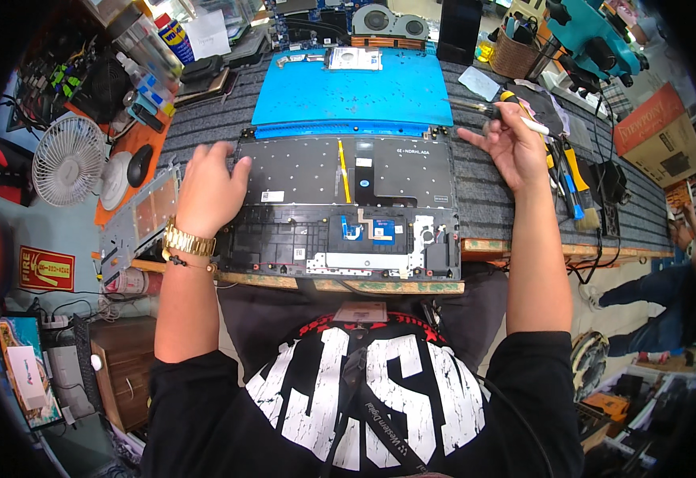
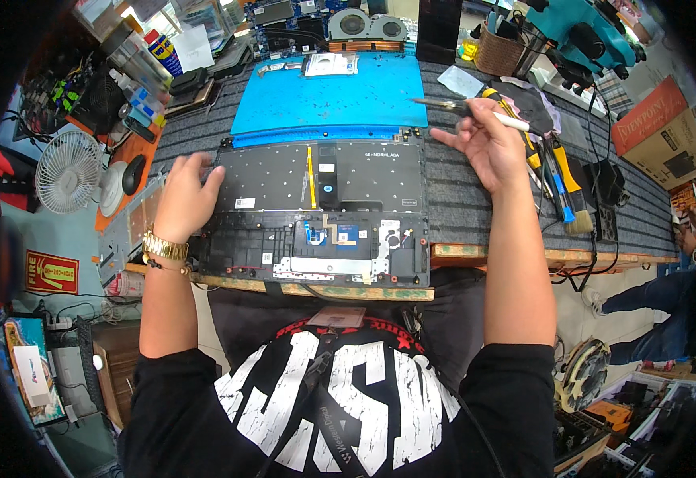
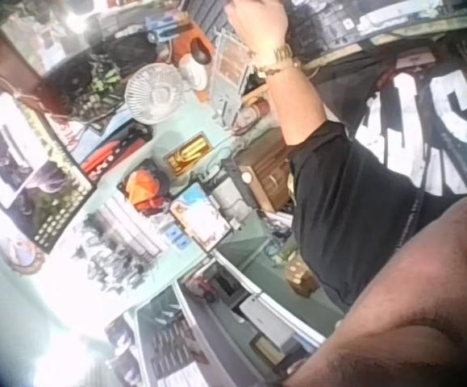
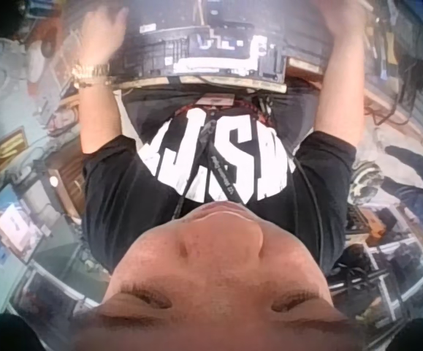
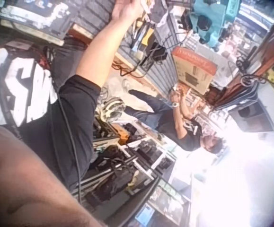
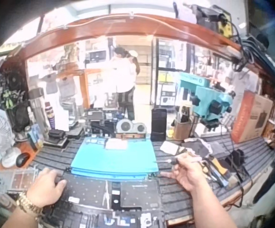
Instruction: The person uses a soldering iron to melt plastic rivets on a laptop keyboard assembly and then lifts the component from the palm rest.
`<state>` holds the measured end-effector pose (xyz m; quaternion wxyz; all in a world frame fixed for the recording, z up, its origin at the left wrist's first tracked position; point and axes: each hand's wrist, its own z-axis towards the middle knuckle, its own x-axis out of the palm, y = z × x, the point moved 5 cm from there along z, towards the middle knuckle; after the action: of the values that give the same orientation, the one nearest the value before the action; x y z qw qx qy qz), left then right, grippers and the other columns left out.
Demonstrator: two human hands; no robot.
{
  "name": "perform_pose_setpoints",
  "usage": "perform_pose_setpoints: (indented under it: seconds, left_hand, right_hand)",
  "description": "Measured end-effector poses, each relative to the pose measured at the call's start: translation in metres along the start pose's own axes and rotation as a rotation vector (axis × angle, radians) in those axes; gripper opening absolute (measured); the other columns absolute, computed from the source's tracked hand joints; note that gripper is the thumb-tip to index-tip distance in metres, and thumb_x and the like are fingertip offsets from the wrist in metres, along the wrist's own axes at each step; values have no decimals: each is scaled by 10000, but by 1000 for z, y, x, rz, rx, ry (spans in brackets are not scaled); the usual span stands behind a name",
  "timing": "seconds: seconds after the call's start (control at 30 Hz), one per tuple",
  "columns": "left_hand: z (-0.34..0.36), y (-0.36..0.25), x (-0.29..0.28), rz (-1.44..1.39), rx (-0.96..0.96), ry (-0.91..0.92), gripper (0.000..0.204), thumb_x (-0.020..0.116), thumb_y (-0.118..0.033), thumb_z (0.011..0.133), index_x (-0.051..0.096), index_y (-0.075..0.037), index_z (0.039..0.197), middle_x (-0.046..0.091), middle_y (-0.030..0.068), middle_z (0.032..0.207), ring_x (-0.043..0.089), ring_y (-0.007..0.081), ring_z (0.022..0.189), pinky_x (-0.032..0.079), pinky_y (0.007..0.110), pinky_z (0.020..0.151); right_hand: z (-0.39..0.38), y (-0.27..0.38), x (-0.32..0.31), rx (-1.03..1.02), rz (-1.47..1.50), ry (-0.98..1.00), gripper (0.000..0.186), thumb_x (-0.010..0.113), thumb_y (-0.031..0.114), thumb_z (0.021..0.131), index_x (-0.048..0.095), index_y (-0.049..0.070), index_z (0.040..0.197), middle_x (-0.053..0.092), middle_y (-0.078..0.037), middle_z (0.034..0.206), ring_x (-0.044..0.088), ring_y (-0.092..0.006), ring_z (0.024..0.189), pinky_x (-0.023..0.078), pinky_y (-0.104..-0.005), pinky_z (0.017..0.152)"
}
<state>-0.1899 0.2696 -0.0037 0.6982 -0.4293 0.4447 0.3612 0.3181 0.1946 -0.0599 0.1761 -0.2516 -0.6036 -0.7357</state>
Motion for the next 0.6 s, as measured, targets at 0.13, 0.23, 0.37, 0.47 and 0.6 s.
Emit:
perform_pose_setpoints:
  seconds: [0.13,0.23,0.37,0.47,0.6]
  left_hand:
    - [26,-44,-1,-179,401,-21,344,838,-278,1044,815,-37,1289,768,199,1231,706,450,1225,575,532,1089]
    - [47,-72,20,-233,557,87,307,853,-290,1032,831,-63,1237,765,167,1207,701,424,1190,581,514,1060]
    - [73,-97,51,-245,612,116,249,854,-313,1028,851,-89,1136,775,125,1139,716,387,1138,599,494,1003]
    - [80,-113,65,-295,639,118,237,875,-325,1001,861,-102,1078,785,98,1091,732,360,1120,609,484,997]
    - [75,-127,65,-388,689,219,272,895,-349,1000,857,-96,1092,774,100,1093,717,342,1114,591,459,1009]
  right_hand:
    - [3,11,-2,-117,14,-28,121,665,216,1214,727,121,1256,734,-18,868,709,-157,798,574,-751,1185]
    - [5,24,8,-167,-57,-34,126,665,215,1211,723,112,1252,707,-32,878,687,-163,785,591,-725,1177]
    - [18,55,33,-244,-120,-10,128,666,196,1204,720,83,1232,699,-47,888,680,-173,773,634,-699,1136]
    - [31,58,49,-238,-137,-10,108,684,176,1192,723,75,1196,713,-53,879,686,-170,774,661,-670,1102]
    - [34,21,58,-154,-178,-6,100,702,165,1182,698,65,1193,714,-45,861,690,-171,771,663,-655,1087]
